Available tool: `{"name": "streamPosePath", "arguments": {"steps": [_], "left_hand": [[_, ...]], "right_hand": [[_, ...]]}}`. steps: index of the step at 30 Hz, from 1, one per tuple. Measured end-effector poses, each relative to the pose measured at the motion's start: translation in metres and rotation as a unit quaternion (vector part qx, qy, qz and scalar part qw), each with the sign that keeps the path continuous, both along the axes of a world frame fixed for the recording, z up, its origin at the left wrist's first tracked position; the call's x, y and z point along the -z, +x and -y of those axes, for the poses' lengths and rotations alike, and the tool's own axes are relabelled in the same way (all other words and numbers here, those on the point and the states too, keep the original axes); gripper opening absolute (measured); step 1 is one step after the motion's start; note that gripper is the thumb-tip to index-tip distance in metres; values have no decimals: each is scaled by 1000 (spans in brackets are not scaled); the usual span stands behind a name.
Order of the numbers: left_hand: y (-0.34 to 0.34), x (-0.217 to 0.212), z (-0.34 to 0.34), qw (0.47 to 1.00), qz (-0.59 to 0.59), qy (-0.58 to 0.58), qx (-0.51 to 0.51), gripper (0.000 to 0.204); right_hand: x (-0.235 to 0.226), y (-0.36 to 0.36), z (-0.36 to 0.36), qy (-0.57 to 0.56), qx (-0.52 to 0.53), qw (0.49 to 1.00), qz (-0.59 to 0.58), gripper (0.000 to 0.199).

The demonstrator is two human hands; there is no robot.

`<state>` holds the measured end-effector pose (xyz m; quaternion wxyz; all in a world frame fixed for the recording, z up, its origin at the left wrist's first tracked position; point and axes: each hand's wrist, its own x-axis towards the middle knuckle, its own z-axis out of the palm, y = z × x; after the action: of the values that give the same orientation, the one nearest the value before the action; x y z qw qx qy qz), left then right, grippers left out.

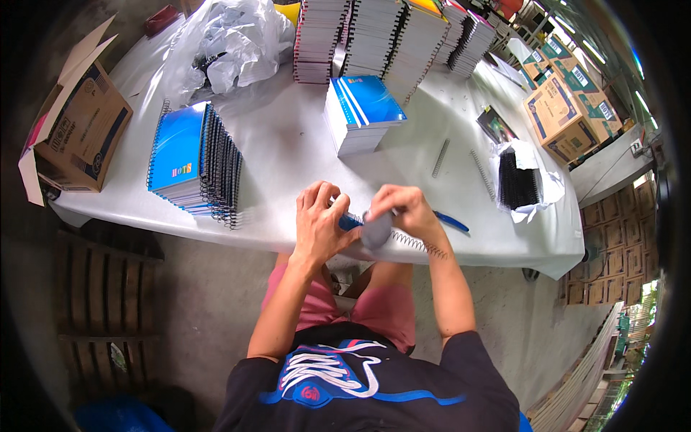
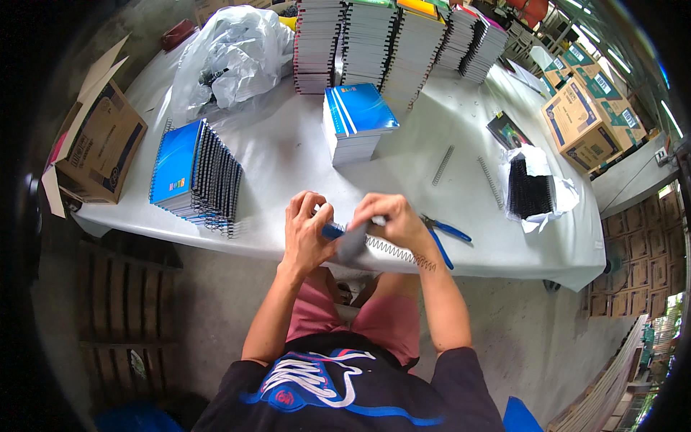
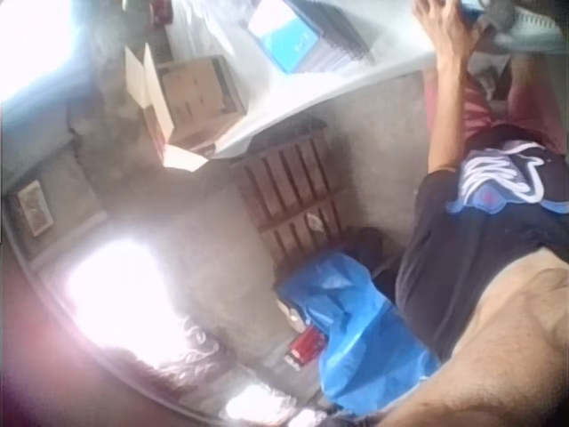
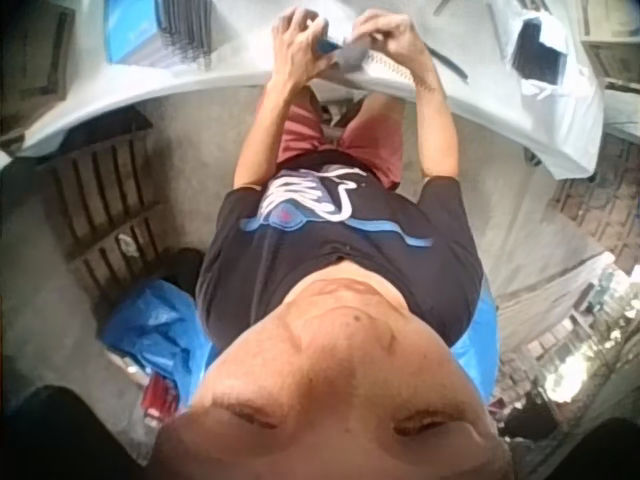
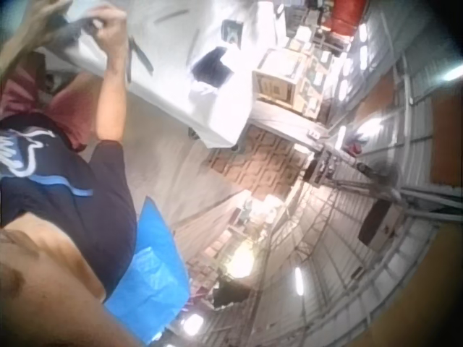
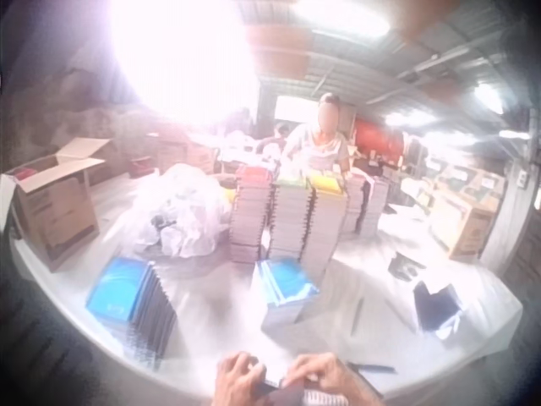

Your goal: The person assembles spiral-bound notebooks by inserting metal coils into pre-punched holes. They use pliers to secure the coils and place finished notebooks into a stack. The process is repeated for multiple notebooks.

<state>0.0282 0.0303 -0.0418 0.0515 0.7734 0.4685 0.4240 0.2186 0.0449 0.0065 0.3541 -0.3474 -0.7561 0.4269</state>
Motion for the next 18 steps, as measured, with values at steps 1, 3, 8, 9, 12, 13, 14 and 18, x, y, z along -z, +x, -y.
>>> {"name": "streamPosePath", "arguments": {"steps": [1,3,8,9,12,13,14,18], "left_hand": [[0,-2,1,1000,-3,-7,15,58],[-1,0,0,999,37,-2,19,59],[-10,6,-11,986,142,-56,65,63],[-9,9,-10,982,165,-68,67,66],[-3,22,-13,970,223,-82,56,88],[-2,24,-13,966,238,-82,60,91],[-1,25,-14,962,252,-82,65,93],[3,37,-20,939,311,-126,79,96]], "right_hand": [[17,7,-8,2,62,996,59,30],[28,17,-15,3,163,984,78,27],[28,-1,-5,-43,69,995,-55,25],[35,1,-9,-43,144,988,20,25],[30,7,-8,-114,74,977,-166,27],[27,4,-2,-114,-1,969,-219,27],[15,-7,1,-19,42,998,-47,28],[31,10,-11,-126,170,975,-69,29]]}}
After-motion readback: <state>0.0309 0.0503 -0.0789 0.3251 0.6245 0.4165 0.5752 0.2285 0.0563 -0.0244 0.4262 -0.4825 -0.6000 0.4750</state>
